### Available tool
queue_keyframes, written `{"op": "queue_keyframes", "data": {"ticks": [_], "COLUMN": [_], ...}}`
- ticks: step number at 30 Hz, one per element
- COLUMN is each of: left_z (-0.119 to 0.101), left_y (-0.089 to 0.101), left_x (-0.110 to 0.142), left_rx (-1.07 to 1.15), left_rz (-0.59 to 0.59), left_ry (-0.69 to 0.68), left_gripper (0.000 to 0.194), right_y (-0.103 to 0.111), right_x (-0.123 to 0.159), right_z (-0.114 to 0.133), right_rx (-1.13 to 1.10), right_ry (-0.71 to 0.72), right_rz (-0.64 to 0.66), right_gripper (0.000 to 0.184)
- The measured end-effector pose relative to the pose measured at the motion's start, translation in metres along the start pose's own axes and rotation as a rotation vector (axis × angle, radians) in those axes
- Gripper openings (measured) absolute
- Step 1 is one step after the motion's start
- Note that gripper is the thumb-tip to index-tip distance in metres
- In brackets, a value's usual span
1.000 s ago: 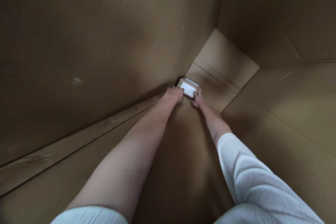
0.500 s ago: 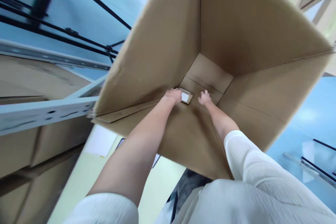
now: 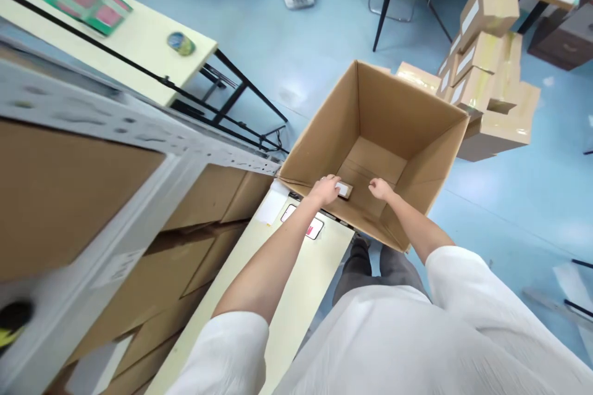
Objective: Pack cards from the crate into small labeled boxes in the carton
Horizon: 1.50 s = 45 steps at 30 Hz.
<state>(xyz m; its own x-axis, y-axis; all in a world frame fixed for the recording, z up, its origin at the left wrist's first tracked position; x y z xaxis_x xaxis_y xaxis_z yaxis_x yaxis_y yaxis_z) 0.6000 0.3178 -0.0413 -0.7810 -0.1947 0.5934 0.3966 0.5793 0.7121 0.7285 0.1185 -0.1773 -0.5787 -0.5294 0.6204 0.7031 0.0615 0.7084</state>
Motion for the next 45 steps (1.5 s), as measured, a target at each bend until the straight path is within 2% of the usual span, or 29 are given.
{"op": "queue_keyframes", "data": {"ticks": [2,5,8,13,17,20,23,27,31,35,38,42,45], "left_z": [-0.01,-0.02,-0.022,-0.012,-0.007,-0.004,-0.002,0.003,0.007,0.005,-0.001,-0.017,-0.028], "left_y": [0.003,0.004,-0.007,-0.055,-0.102,-0.136,-0.173,-0.233,-0.304,-0.375,-0.422,-0.471,-0.502], "left_x": [0.028,0.076,0.133,0.23,0.305,0.364,0.426,0.515,0.606,0.69,0.749,0.816,0.85], "left_rx": [0.047,0.143,0.268,0.421,0.487,0.532,0.567,0.624,0.68,0.727,0.753,0.775,0.803], "left_rz": [-0.08,-0.266,-0.463,-0.63,-0.71,-0.797,-0.897,-1.012,-1.13,-1.208,-1.262,-1.345,-1.416], "left_ry": [-0.004,-0.012,0.025,0.223,0.378,0.468,0.562,0.704,0.836,0.948,1.039,1.168,1.272], "left_gripper": [0.051,0.057,0.057,0.055,0.055,0.054,0.053,0.053,0.052,0.053,0.054,0.053,0.053], "right_y": [0.014,0.033,0.049,0.058,0.034,-0.003,-0.051,-0.129,-0.217,-0.302,-0.357,-0.414,-0.45], "right_x": [0.025,0.063,0.101,0.162,0.208,0.242,0.284,0.361,0.448,0.534,0.597,0.673,0.717], "right_z": [0.018,0.045,0.071,0.118,0.161,0.194,0.229,0.274,0.308,0.332,0.345,0.356,0.362], "right_rx": [-0.06,-0.175,-0.25,-0.223,-0.113,-0.043,0.029,0.118,0.188,0.253,0.3,0.364,0.424], "right_ry": [0.085,0.228,0.395,0.642,0.803,0.908,1.005,1.163,1.303,1.426,1.52,1.623,1.679], "right_rz": [-0.057,-0.121,-0.126,-0.073,0.018,0.113,0.204,0.334,0.46,0.548,0.629,0.748,0.841], "right_gripper": [0.031,0.03,0.03,0.031,0.029,0.027,0.026,0.024,0.024,0.026,0.026,0.026,0.026]}}
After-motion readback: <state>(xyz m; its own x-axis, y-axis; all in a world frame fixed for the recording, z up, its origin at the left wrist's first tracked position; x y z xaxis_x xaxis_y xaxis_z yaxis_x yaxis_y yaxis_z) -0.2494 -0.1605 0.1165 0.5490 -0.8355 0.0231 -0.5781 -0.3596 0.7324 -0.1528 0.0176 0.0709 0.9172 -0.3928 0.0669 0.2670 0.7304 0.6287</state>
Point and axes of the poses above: each hand's wrist, its own x-axis away from the middle knuckle, its own y-axis out of the back of the hand, z = x × y, the point moved 7 cm from there along -x, towards the middle knuckle, and after that the axes turned 6 degrees about x, right-handed, at the moved point
